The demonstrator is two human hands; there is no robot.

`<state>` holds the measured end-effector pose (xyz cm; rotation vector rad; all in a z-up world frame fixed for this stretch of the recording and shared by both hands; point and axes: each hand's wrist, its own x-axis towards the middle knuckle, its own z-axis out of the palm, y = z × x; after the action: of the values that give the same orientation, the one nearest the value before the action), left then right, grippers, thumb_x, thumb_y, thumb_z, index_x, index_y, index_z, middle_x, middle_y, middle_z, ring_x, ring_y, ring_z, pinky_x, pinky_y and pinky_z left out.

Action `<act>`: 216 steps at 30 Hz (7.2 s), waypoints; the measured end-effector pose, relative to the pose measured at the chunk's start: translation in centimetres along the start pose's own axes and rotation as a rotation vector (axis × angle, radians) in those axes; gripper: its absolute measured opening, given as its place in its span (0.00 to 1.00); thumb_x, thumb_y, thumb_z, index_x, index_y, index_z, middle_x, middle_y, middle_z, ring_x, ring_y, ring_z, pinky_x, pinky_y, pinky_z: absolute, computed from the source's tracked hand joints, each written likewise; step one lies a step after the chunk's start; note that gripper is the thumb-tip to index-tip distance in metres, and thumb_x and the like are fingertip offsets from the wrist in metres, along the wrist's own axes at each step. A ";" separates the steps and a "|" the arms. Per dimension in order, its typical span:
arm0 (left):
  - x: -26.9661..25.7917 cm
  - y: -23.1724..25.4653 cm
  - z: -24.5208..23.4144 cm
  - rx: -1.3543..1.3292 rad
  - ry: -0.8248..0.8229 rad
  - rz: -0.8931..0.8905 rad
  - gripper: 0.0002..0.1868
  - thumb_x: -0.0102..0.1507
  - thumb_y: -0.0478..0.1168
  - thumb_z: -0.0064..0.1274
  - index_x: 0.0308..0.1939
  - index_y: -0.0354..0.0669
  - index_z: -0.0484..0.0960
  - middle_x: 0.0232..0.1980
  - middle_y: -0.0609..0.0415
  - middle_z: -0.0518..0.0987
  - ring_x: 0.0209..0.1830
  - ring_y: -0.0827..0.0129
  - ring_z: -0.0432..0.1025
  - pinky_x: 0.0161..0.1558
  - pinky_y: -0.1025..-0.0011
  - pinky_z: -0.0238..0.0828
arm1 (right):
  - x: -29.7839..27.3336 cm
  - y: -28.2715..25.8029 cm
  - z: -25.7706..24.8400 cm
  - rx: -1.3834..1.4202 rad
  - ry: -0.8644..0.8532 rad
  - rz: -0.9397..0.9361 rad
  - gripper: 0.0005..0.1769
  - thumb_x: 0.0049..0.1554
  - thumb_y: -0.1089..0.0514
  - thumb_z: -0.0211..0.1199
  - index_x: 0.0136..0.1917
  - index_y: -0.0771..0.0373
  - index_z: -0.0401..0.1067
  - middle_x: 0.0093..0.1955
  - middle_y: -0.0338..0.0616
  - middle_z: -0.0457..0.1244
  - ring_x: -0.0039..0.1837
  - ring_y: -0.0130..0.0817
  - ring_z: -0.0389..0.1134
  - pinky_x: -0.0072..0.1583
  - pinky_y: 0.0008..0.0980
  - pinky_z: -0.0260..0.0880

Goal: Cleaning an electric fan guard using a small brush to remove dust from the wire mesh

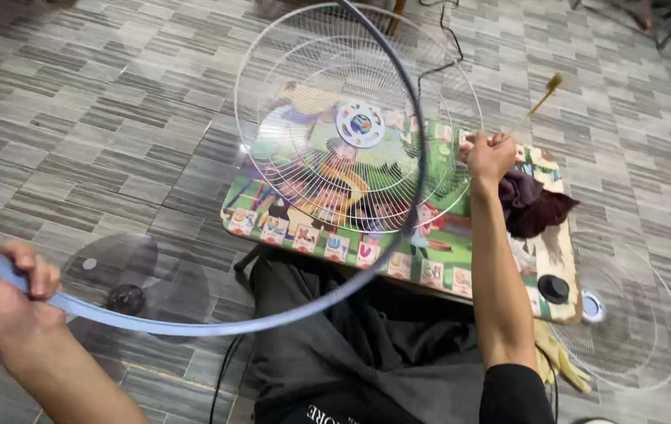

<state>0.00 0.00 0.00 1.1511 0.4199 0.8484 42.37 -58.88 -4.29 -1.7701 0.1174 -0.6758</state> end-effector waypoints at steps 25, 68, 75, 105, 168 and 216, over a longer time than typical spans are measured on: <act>11.6 -17.8 -7.5 -0.329 1.030 0.134 0.27 0.68 0.57 0.40 0.63 0.45 0.78 0.15 0.57 0.68 0.10 0.75 0.59 0.11 0.74 0.49 | 6.4 15.3 -3.3 0.096 -0.155 0.210 0.05 0.71 0.60 0.55 0.54 0.59 0.59 0.46 0.34 0.72 0.39 0.20 0.76 0.39 0.15 0.81; 1.6 -17.8 27.8 -0.169 -0.490 0.076 0.24 0.55 0.35 0.50 0.55 0.43 0.64 0.65 0.43 0.66 0.54 0.60 0.70 0.52 0.62 0.80 | -1.9 -9.0 -3.7 0.402 0.225 -0.294 0.20 0.69 0.71 0.55 0.42 0.56 0.49 0.52 0.55 0.70 0.54 0.38 0.77 0.46 0.28 0.83; -2.1 -19.3 34.5 0.073 -0.289 -0.299 0.47 0.66 0.67 0.16 0.78 0.37 0.47 0.84 0.41 0.41 0.85 0.51 0.37 0.79 0.51 0.36 | -2.6 -9.3 -2.8 0.456 0.281 -0.190 0.15 0.68 0.67 0.52 0.42 0.58 0.51 0.55 0.50 0.71 0.44 0.34 0.74 0.47 0.27 0.82; -3.7 -15.5 33.3 0.055 -0.339 -0.267 0.42 0.72 0.63 0.39 0.70 0.23 0.68 0.75 0.26 0.62 0.79 0.40 0.51 0.78 0.46 0.38 | -6.4 -15.2 11.8 -0.754 -0.372 -0.748 0.28 0.72 0.36 0.38 0.41 0.55 0.63 0.26 0.54 0.63 0.33 0.65 0.70 0.34 0.58 0.67; -3.5 -12.5 33.9 -0.294 0.088 -0.340 0.37 0.67 0.62 0.21 0.53 0.39 0.80 0.46 0.45 0.84 0.37 0.65 0.81 0.41 0.67 0.86 | -1.4 -14.3 -11.3 -1.018 -0.207 -0.433 0.30 0.74 0.37 0.44 0.42 0.62 0.68 0.34 0.69 0.64 0.45 0.72 0.69 0.45 0.65 0.65; -4.0 -16.4 32.4 -0.126 -0.204 -0.601 0.60 0.54 0.78 0.26 0.79 0.39 0.45 0.84 0.41 0.40 0.86 0.50 0.34 0.77 0.40 0.31 | -7.1 -15.4 -8.8 -1.358 -0.220 -1.262 0.05 0.66 0.59 0.52 0.47 0.55 0.66 0.39 0.40 0.61 0.38 0.33 0.59 0.38 0.35 0.59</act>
<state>25.76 -25.73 -3.29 0.9091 0.4993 0.2275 28.07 -58.59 8.40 -3.1847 -1.0086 -1.4583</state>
